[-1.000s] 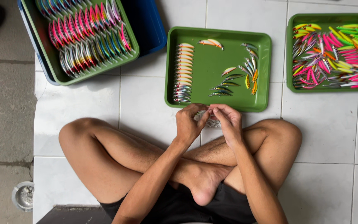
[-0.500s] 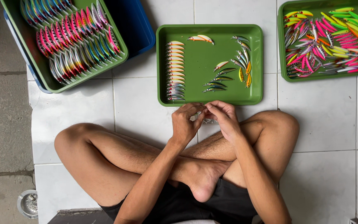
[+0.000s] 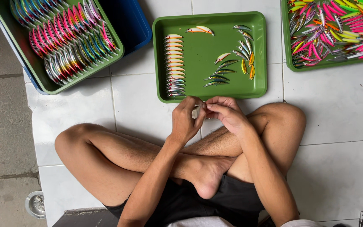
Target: The person sits cross-legged on a tiled floor and repeatedly attaches small metal hooks to the tails of soft plastic fishing lures. They pick up a lure from a green tray, insert a hook, and place the finished lure back in the tray.
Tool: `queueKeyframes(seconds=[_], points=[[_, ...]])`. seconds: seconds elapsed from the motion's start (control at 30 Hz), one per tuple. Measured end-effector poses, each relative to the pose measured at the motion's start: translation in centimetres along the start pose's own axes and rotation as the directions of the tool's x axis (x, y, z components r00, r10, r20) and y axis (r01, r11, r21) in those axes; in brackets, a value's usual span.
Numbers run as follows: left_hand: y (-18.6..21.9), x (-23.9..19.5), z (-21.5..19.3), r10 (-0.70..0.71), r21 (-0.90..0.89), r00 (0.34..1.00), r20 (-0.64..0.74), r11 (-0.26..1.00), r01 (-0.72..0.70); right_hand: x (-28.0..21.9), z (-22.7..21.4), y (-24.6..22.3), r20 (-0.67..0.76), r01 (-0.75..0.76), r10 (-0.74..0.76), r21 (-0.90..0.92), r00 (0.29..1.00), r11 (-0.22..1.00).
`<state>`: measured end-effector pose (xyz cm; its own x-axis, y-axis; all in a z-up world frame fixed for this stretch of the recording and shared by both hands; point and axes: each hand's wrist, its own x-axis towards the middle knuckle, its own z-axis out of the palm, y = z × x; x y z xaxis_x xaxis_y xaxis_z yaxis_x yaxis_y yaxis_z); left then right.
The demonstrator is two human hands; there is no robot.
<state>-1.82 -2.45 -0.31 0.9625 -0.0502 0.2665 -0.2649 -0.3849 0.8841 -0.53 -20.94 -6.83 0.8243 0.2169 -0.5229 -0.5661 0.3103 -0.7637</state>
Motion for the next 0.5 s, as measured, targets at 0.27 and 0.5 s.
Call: queueKeyframes(seconds=[0.27, 0.5], points=[[-2.3, -0.8, -1.8, -0.06, 0.439, 0.989, 0.136, 0.898, -0.006, 0.4, -0.8, -0.3, -0.033, 0.027, -0.026, 0.035, 0.999, 0.999], [-6.0, -3.3, 0.5, -0.082, 0.81, 0.978, 0.193, 0.576, -0.111, -0.7, -0.9, -1.8, -0.067, 0.064, -0.058, 0.084, 0.996, 0.994]])
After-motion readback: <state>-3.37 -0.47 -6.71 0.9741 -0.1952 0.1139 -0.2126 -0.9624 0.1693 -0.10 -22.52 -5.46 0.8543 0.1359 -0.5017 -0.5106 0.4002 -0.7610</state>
